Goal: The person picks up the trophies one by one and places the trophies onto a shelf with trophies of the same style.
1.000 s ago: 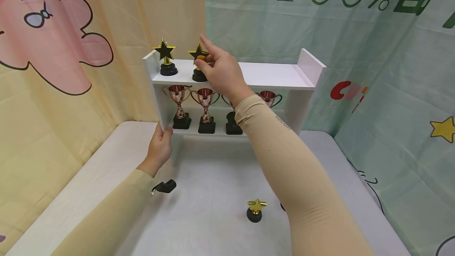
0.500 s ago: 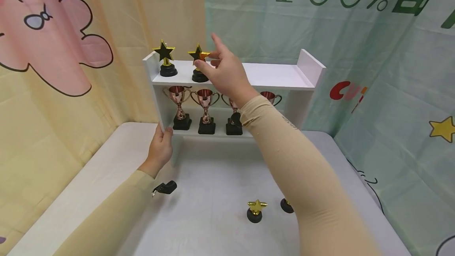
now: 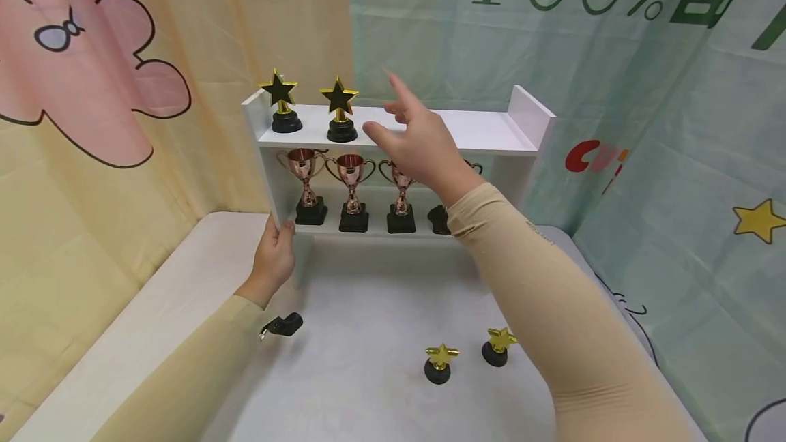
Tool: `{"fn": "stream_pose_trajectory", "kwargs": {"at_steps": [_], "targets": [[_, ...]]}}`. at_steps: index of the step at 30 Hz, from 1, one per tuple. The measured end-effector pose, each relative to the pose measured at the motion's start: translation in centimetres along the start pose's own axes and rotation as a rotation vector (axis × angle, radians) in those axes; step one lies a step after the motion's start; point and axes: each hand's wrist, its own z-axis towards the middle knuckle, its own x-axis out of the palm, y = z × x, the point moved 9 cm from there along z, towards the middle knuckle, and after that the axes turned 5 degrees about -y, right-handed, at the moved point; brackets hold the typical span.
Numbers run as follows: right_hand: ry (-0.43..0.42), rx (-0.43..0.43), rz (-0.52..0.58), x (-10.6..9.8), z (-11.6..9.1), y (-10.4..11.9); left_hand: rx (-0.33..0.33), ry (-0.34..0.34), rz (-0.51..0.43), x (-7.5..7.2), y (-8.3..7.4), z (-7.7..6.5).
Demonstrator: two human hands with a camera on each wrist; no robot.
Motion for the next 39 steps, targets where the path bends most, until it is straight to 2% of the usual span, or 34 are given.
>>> {"fn": "stream_pose_trajectory", "kwargs": {"at_steps": [11, 16, 22, 31, 39], "targets": [[-0.051, -0.121, -0.206, -1.6, -3.3, -0.7, 0.008, -0.004, -0.004, 0.0, 0.1, 0.0], [-0.041, -0.183, -0.315, -1.6, -5.1, -0.6, 0.017, -0.004, -0.009, 0.0, 0.0, 0.1], [0.009, -0.256, -0.421, -0.9, -7.4, -0.6, 0.016, -0.004, -0.005, 0.0, -0.1, 0.0], [0.102, -0.306, -0.507, 0.5, -10.3, -1.6, 0.015, -0.003, -0.008, 0.0, -0.3, 0.0], [0.185, -0.290, -0.594, 1.8, -12.1, -3.0, 0.021, -0.006, -0.006, 0.0, -0.2, 0.0]]}}
